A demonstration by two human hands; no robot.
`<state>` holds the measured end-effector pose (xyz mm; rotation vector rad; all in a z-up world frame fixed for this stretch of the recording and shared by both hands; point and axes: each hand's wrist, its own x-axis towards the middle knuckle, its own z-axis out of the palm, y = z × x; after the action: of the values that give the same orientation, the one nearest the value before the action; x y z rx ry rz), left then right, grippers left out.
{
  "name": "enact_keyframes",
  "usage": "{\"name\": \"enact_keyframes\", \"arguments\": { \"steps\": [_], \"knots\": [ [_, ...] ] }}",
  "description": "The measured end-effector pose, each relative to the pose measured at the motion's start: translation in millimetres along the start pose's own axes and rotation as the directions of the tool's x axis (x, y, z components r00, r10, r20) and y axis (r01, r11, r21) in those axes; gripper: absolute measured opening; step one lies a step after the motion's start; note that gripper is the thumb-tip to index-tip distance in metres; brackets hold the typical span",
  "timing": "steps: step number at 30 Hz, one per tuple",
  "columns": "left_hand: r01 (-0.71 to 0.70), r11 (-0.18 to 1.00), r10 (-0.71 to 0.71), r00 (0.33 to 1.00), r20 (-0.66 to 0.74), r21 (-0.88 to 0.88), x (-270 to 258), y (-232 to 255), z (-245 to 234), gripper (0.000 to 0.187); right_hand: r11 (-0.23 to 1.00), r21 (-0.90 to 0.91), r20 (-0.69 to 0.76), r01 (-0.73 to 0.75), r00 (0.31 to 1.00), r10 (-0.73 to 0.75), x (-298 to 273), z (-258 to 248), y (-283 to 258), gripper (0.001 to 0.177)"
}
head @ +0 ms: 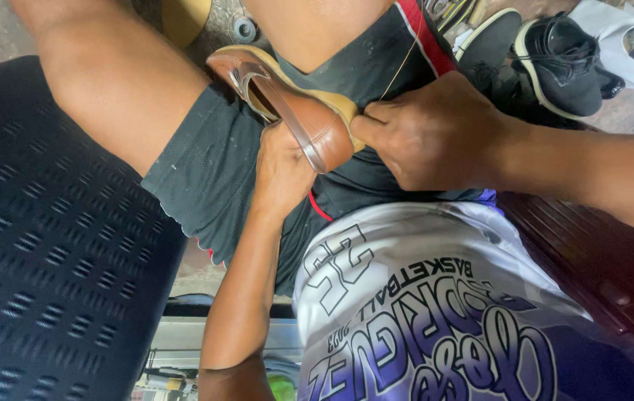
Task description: The person hand-sews a brown leather shoe using a needle and thread. They repeatedly push the needle through the shoe's sole and upper, pulling the thread tight to secure the stitching.
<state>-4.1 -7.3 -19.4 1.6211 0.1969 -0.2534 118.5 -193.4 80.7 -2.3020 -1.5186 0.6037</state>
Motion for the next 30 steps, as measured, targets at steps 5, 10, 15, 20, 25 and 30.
{"name": "enact_keyframes", "arguments": {
  "steps": [5, 10, 15, 20, 25, 30],
  "knots": [
    [-0.010, 1.000, 0.010, 1.000, -0.004, -0.018, 0.8, 1.7, -0.1, 0.016, 1.000, -0.024, -0.008, -0.020, 1.000, 0.020, 1.1, 3.1, -4.9, 0.010],
    [0.165, 0.967, -0.203, 0.960, -0.194, -0.195, -29.7, 25.7, -4.4, 0.020, 0.987, 0.089, -0.001, -0.136, 0.991, 0.136, -17.1, -0.3, 4.6, 0.004],
    [0.296, 0.890, -0.443, 0.742, -0.503, -0.347, -95.5, 45.8, -23.7, 0.016, 0.838, 0.432, 0.088, -0.334, 0.940, 0.330, -48.5, -3.5, 36.9, 0.010],
    [0.367, 0.919, -0.353, 0.600, -0.718, -0.145, -121.4, 56.2, -55.3, 0.009, 0.830, 0.365, 0.163, -0.421, 0.907, 0.389, -53.3, -3.1, 53.8, 0.012],
    [0.303, 0.759, 0.159, 0.771, -0.616, 0.576, -93.2, 90.6, -55.5, 0.014, 0.850, 0.421, 0.105, -0.317, 0.948, 0.302, -53.2, -2.6, 51.9, 0.013],
    [-0.031, 0.947, 0.072, 0.991, -0.115, 0.318, -18.1, 91.4, -13.9, 0.021, 0.841, 0.404, 0.151, -0.360, 0.933, 0.326, -45.9, -6.1, 45.4, 0.015]
  ]
}}
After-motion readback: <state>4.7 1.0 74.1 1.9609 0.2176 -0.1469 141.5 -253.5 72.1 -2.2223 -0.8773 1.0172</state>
